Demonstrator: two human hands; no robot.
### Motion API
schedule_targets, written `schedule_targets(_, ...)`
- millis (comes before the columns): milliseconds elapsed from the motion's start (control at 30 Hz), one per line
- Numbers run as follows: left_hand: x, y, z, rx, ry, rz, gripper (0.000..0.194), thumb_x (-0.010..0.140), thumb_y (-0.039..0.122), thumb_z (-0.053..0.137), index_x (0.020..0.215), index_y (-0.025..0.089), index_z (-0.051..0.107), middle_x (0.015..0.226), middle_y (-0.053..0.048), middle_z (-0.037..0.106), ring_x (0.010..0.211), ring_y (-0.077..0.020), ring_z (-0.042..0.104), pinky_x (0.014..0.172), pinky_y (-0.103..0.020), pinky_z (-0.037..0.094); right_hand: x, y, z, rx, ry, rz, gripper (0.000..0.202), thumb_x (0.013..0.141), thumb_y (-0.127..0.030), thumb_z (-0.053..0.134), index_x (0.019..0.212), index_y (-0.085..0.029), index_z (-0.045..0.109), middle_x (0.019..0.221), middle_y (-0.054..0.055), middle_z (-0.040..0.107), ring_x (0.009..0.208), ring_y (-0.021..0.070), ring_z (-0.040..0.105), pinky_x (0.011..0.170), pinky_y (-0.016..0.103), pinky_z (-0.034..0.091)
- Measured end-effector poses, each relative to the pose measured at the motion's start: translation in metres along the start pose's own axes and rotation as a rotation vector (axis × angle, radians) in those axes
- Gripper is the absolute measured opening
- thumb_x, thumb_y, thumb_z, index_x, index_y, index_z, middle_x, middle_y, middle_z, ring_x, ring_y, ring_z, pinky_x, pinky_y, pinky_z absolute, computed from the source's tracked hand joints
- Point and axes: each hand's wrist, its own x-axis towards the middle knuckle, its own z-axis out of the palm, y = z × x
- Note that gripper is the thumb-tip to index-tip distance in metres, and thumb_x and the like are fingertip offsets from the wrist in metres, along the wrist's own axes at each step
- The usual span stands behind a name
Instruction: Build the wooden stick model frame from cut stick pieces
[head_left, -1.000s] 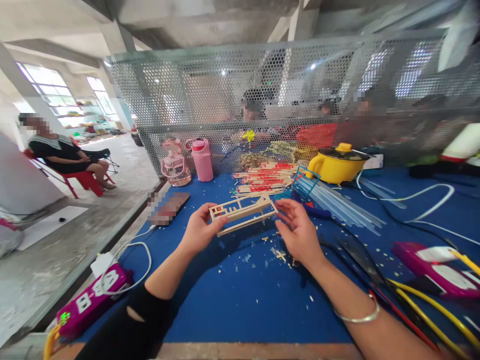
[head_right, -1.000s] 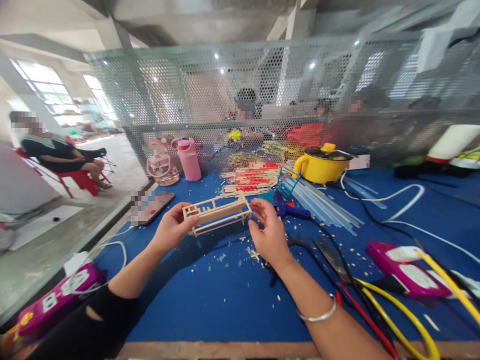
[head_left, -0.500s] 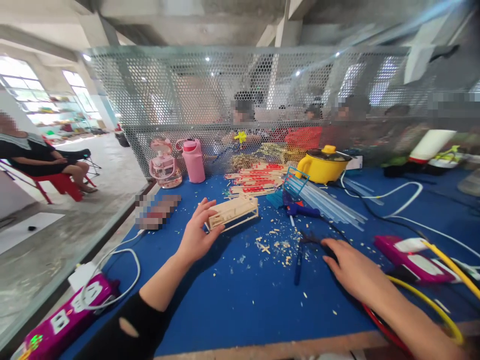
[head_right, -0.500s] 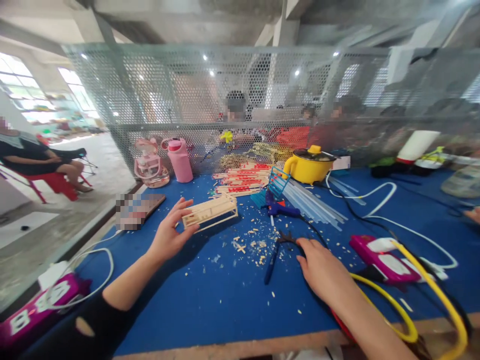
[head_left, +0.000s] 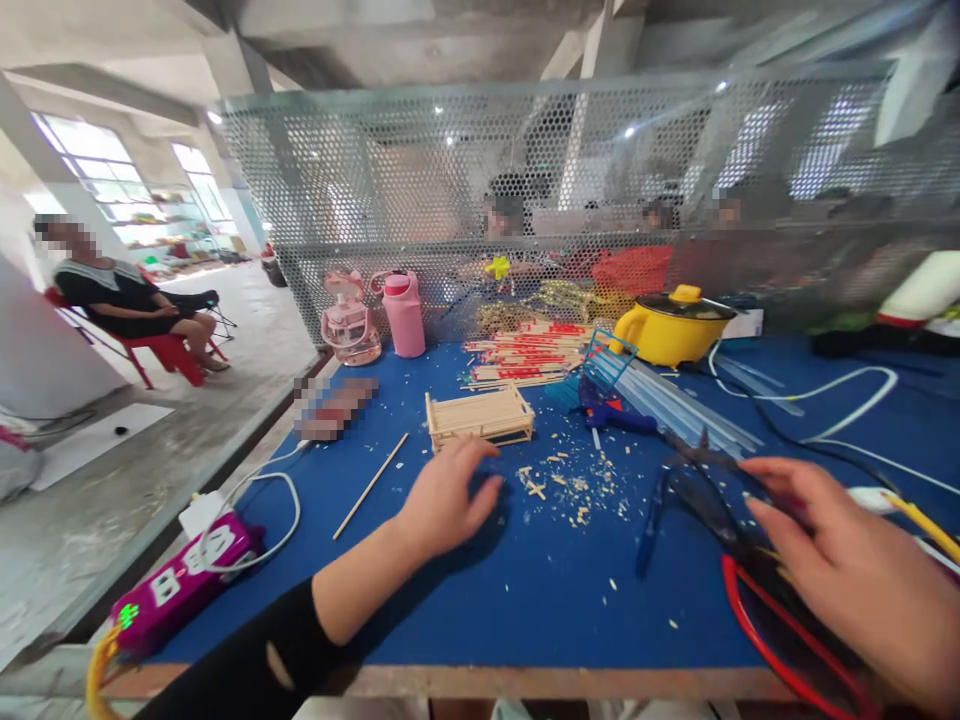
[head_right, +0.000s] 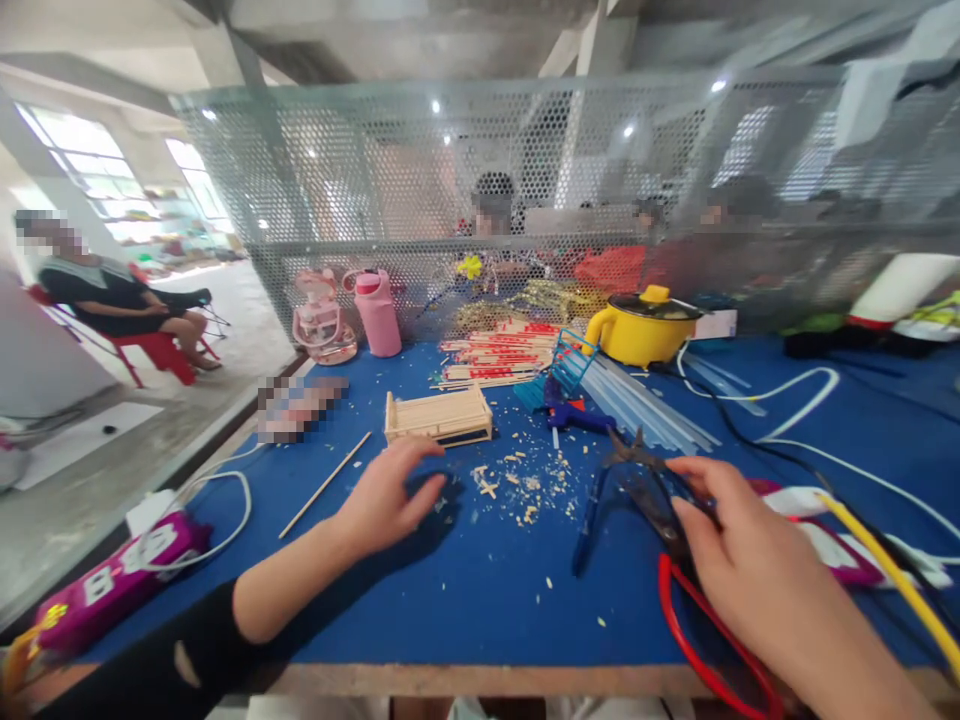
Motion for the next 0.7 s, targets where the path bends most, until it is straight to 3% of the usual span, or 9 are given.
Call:
schedule_targets(133, 0.009, 0.043, 0.045, 0.074, -0.308, -0.169, 0.067, 0.084, 0.051, 0.047, 0.135, 0.009, 0.040, 0.145, -0.025, 0.035, 0.135, -0.0385, 0.031, 0.107, -0.057, 0.027, -0.004, 0.021, -0.012, 0.110, -0.141, 0.011, 0.026, 0.076, -0.040, 0.048, 0.101, -0.033, 0.054, 0.089, 0.010, 0.071, 0.081, 0.0307, 0.068, 0.068, 0.043, 0.050)
schedule_targets(200, 0.014, 0.058, 0.065, 0.059, -0.417, -0.112, 0.068, 0.087, 0.052, 0.039, 0.138, 0.008, 0.037, 0.149, -0.024, 0.028, 0.139, -0.0378, 0.022, 0.110, -0.060, 0.019, -0.006, 0.024, -0.011, 0.141, -0.170, 0.040, 0.023, 0.075, -0.038, 0.048, 0.096, -0.032, 0.056, 0.089, 0.011, 0.072, 0.083, 0.0303, 0.068, 0.069, 0.042, 0.050)
schedule_targets(267, 0.019, 0.068, 0.077, -0.019, -0.484, -0.009, 0.062, 0.090, 0.045, 0.034, 0.141, 0.009, 0.033, 0.149, -0.021, 0.029, 0.140, -0.0326, 0.023, 0.112, -0.055, 0.020, -0.006, 0.022, -0.008, 0.142, -0.193, 0.074, 0.022, 0.075, -0.035, 0.047, 0.094, -0.030, 0.057, 0.089, 0.011, 0.072, 0.082, 0.0297, 0.068, 0.069, 0.041, 0.051)
schedule_targets(367, 0.034, 0.070, 0.083, -0.094, -0.410, 0.033, 0.054, 0.092, 0.037, 0.033, 0.140, 0.013, 0.035, 0.149, -0.017, 0.032, 0.139, -0.0274, 0.026, 0.112, -0.048, 0.027, -0.003, 0.021, 0.001, 0.130, -0.226, 0.080, 0.022, 0.076, -0.031, 0.046, 0.095, -0.027, 0.057, 0.087, 0.011, 0.071, 0.080, 0.0286, 0.068, 0.068, 0.040, 0.051)
schedule_targets(433, 0.047, 0.064, 0.087, -0.039, -0.321, -0.058, 0.056, 0.090, 0.043, 0.037, 0.136, 0.011, 0.041, 0.150, -0.020, 0.030, 0.140, -0.0319, 0.021, 0.111, -0.051, 0.026, -0.001, 0.024, 0.008, 0.124, -0.244, 0.061, 0.023, 0.077, -0.029, 0.045, 0.096, -0.026, 0.058, 0.085, 0.011, 0.071, 0.080, 0.0278, 0.068, 0.069, 0.038, 0.051)
schedule_targets(533, 0.060, 0.058, 0.094, 0.063, -0.351, -0.177, 0.075, 0.086, 0.057, 0.039, 0.135, 0.000, 0.039, 0.149, -0.028, 0.025, 0.139, -0.0403, 0.018, 0.110, -0.057, 0.021, 0.000, 0.032, 0.018, 0.106, -0.262, 0.026, 0.026, 0.077, -0.028, 0.046, 0.099, -0.025, 0.060, 0.085, 0.009, 0.070, 0.080, 0.0267, 0.068, 0.069, 0.037, 0.051)
schedule_targets(600, 0.059, 0.060, 0.094, 0.036, -0.433, -0.107, 0.074, 0.087, 0.057, 0.035, 0.134, 0.001, 0.041, 0.147, -0.027, 0.030, 0.138, -0.0394, 0.024, 0.110, -0.056, 0.022, -0.001, 0.039, 0.023, 0.107, -0.272, 0.021, 0.029, 0.077, -0.029, 0.046, 0.102, -0.024, 0.060, 0.085, 0.008, 0.070, 0.078, 0.0258, 0.068, 0.068, 0.037, 0.051)
schedule_targets(700, 0.050, 0.067, 0.088, -0.105, -0.486, 0.089, 0.058, 0.093, 0.048, 0.028, 0.129, 0.009, 0.050, 0.139, -0.020, 0.047, 0.132, -0.0282, 0.040, 0.109, -0.043, 0.032, -0.004, 0.047, 0.027, 0.118, -0.295, 0.044, 0.030, 0.079, -0.030, 0.045, 0.105, -0.023, 0.059, 0.084, 0.007, 0.068, 0.076, 0.0247, 0.068, 0.064, 0.034, 0.051)
